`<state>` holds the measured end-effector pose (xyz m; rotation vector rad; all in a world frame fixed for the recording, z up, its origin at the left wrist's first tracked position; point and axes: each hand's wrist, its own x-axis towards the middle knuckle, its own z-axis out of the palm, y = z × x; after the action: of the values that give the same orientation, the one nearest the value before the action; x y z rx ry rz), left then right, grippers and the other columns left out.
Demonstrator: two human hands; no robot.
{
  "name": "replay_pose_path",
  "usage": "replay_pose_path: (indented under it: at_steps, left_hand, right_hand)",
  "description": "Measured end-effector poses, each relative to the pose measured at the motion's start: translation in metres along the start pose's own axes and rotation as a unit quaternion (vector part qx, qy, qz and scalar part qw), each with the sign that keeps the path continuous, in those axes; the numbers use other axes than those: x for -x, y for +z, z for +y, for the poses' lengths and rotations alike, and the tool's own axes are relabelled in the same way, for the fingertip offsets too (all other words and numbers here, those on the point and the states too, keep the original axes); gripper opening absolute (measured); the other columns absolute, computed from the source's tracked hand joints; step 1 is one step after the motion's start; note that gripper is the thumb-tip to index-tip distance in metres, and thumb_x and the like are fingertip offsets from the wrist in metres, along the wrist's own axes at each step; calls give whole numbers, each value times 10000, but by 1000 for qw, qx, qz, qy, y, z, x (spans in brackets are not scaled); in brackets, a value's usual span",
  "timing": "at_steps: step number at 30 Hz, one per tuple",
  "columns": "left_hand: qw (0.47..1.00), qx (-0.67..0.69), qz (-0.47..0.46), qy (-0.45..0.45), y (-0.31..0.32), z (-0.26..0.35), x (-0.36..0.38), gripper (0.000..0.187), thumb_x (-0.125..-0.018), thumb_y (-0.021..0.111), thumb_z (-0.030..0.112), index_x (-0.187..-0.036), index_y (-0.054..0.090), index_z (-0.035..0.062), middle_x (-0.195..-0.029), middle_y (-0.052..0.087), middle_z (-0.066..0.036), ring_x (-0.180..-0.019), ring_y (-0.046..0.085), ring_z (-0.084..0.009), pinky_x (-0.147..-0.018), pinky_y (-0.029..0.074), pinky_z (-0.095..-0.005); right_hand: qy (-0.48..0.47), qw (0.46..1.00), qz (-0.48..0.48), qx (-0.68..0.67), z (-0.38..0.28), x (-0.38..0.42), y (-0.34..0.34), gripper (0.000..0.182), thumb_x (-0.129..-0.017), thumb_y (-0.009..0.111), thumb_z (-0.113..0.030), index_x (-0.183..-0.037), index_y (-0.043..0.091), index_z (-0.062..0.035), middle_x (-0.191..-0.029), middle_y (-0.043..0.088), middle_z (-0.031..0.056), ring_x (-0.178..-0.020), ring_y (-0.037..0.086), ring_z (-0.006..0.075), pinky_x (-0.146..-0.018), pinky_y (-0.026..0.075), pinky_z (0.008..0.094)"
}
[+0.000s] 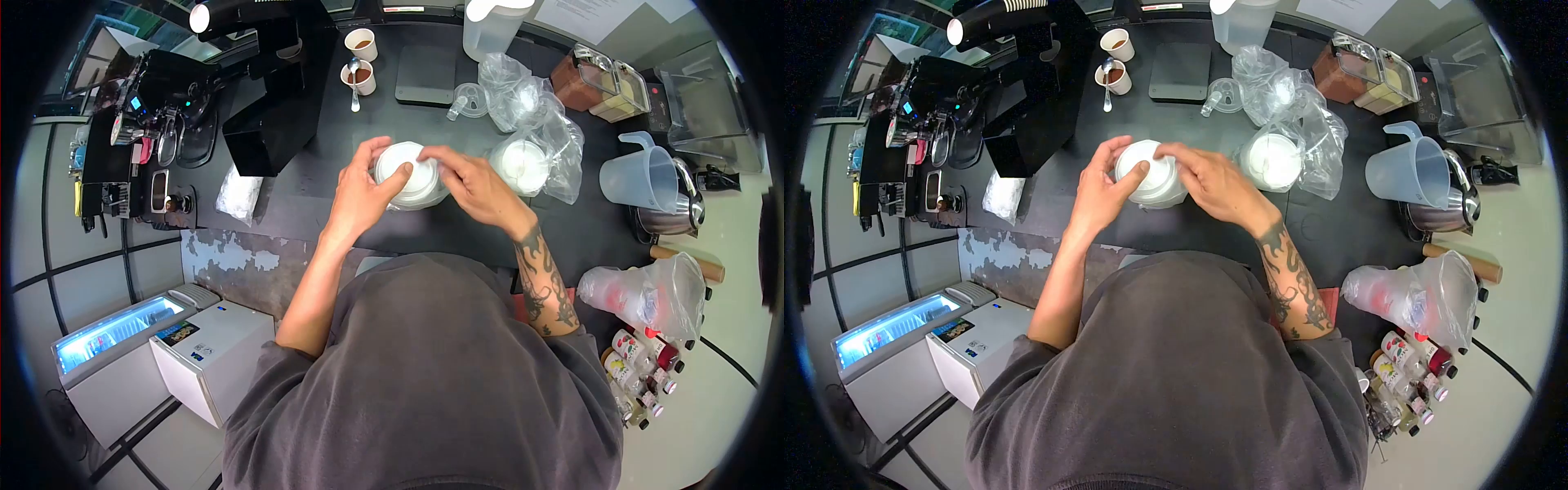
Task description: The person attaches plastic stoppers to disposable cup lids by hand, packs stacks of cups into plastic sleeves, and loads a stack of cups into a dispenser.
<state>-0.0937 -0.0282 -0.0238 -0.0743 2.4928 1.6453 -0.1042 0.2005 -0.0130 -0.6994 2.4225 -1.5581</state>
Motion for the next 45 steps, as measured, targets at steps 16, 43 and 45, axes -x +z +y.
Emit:
replay_pose_path:
  at_steps: [16, 43, 45]
  left_hand:
    - [809, -379, 126, 430, 14, -25, 45, 396, -831, 790, 177, -1208, 765, 294, -1557, 498, -58, -1409, 438, -384, -1110, 456, -568]
    - [870, -380, -28, 312, -3, -5, 70, 193, -875, 795, 131, -1019, 677, 82, -871, 713, -33, -640, 657, -204, -574, 499, -333]
    - [859, -395, -60, 319, -22, 4, 65, 228, -862, 792, 123, -1057, 681, 79, -921, 714, -33, -693, 667, -207, -603, 527, -339]
  right_hand:
    - [-4, 999, 35, -8, 13, 15, 6, 349, -932, 548, 42, -1204, 717, -99, -995, 677, 126, -882, 671, 315, -778, 528, 401]
    - [-58, 990, 97, 79, 23, 31, 21, 364, -917, 662, -29, -1235, 708, -199, -863, 570, 62, -750, 614, 280, -675, 516, 411]
    - [-57, 990, 88, 93, 22, 30, 18, 359, -917, 674, -51, -1237, 699, -212, -872, 571, 57, -776, 632, 286, -684, 530, 419]
